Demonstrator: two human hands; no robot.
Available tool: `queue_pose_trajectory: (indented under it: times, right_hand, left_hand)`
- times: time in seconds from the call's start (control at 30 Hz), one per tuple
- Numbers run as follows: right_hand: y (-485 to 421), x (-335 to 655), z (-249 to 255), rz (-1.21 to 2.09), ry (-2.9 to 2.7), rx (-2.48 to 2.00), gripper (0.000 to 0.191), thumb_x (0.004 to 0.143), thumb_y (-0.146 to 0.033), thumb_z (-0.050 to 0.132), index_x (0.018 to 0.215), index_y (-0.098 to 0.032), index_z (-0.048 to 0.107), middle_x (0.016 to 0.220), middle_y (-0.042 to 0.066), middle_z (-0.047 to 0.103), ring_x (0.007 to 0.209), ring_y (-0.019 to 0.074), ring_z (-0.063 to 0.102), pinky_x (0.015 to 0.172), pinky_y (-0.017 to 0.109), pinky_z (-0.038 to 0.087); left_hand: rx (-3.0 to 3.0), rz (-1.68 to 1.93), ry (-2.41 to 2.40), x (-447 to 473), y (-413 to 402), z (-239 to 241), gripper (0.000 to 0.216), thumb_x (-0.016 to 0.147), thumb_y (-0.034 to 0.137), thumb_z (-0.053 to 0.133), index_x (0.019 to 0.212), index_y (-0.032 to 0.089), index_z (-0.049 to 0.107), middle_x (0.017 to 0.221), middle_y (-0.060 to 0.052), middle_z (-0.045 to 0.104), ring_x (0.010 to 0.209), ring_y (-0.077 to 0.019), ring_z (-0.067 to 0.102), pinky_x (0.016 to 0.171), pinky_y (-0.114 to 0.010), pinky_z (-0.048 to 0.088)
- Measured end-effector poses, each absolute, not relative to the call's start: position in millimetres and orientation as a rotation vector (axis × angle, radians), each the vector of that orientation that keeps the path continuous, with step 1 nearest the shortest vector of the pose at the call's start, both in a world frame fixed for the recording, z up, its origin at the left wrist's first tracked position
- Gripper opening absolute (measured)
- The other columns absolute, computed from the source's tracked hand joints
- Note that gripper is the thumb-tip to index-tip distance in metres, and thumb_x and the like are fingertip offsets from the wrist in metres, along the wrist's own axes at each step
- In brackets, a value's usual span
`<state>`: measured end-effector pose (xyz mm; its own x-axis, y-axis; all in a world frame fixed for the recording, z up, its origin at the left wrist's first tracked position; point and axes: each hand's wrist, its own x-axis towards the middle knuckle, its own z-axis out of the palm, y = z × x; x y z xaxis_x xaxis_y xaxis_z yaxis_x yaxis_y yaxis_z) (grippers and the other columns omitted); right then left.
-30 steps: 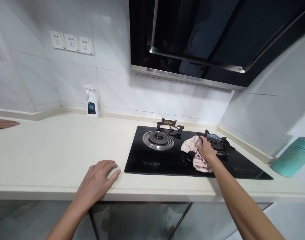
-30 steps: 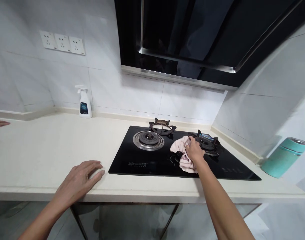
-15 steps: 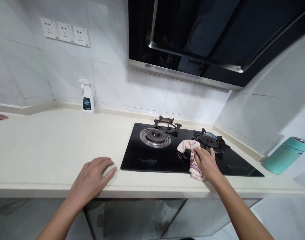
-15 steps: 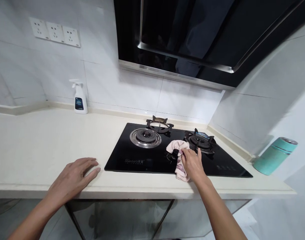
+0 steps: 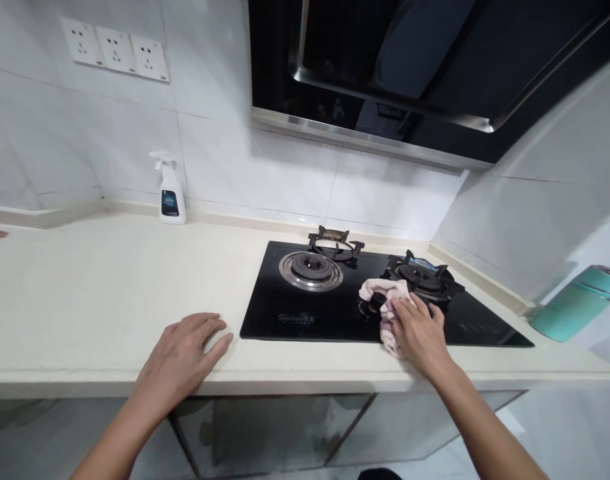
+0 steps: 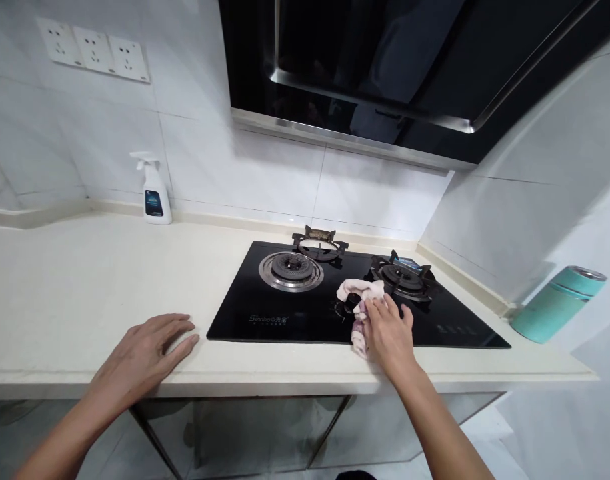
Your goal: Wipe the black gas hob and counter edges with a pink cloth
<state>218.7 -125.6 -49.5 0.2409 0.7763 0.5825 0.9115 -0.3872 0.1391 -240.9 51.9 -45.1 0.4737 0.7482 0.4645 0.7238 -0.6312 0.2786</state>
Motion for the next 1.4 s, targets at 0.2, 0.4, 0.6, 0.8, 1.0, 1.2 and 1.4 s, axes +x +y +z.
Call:
queue_pose_trajectory:
  times: [0.2,0.4,0.6,0.8,1.0,1.2,1.4]
  right_hand:
    - [-64.8,263.2,-22.1,-0.455,-1.609,-2.470,0.048,0.096,-0.017,0.041,0.139,-0.023,0.063,0.133,0.012,0.071,0.134,0.0289,0.057,0.119,0.056,0.024]
    - [-30.6,280.6,-13.3,-0.362,-1.676,-2.432,0.050,0.099,-0.031,0.048,0.148,-0.030,0.056,0.148,0.009,0.063,0.129,0.0295,0.061,0.108,0.050,0.041]
    - [-63.5,262.7,-26.3,-0.425,-1.763,-2.393,0.052,0.101,-0.019,0.037,0.150,-0.022,0.052,0.138,0.013,0.069,0.125,0.0262,0.064,0.121,0.057,0.024]
    - [-104.0,230.5,-52.7,-0.857,-1.678,-2.287,0.051,0.104,-0.029,0.038,0.150,-0.008,0.046,0.131,0.022,0.068,0.132,0.0307,0.056,0.125,0.061,0.009]
    - [-111.1,197.7,-61.5,-0.860,-1.457,-2.387,0.061,0.103,-0.047,0.043,0.157,-0.018,0.040,0.138,0.021,0.062,0.124,0.0398,0.052,0.107,0.066,0.030]
    - [-110.4,198.4,-60.8,-0.747,-1.224,-2.493,0.064,0.097,-0.055,0.056,0.153,-0.027,0.051,0.119,0.022,0.059,0.096,0.0350,0.060,0.078,0.045,0.044]
    - [-111.2,218.2,-60.0,-0.761,-1.300,-2.464,0.066,0.094,-0.039,0.059,0.151,-0.009,0.045,0.092,0.016,0.064,0.082,0.0301,0.060,0.077,0.039,0.043]
  left_hand:
    - [2.660,0.852,1.321,-241.4,52.6,-45.7,0.047,0.095,0.059,0.046,0.109,0.025,0.076,0.128,-0.008,0.074,0.128,-0.0326,0.064,0.106,-0.048,0.046]
    - [2.647,0.853,1.337,-241.3,51.8,-43.3,0.045,0.096,0.058,0.046,0.107,0.026,0.076,0.127,-0.008,0.075,0.126,-0.0312,0.064,0.105,-0.046,0.046]
    - [2.644,0.900,1.308,-241.7,52.5,-45.5,0.044,0.096,0.057,0.047,0.106,0.026,0.076,0.124,-0.008,0.076,0.124,-0.0306,0.065,0.104,-0.045,0.047]
    - [2.637,0.916,1.310,-241.8,53.3,-46.8,0.044,0.095,0.058,0.048,0.106,0.026,0.076,0.125,-0.008,0.076,0.125,-0.0317,0.065,0.104,-0.046,0.047]
    - [2.635,0.872,1.317,-241.8,52.0,-44.7,0.044,0.095,0.058,0.047,0.106,0.026,0.076,0.126,-0.008,0.075,0.127,-0.0326,0.064,0.106,-0.048,0.046]
    - [2.636,0.908,1.313,-241.9,52.5,-44.7,0.045,0.095,0.059,0.048,0.106,0.026,0.077,0.123,-0.008,0.077,0.124,-0.0310,0.066,0.105,-0.044,0.048]
    - [2.634,0.898,1.296,-242.7,53.0,-44.0,0.044,0.096,0.059,0.048,0.105,0.026,0.076,0.124,-0.008,0.076,0.123,-0.0309,0.066,0.105,-0.045,0.047]
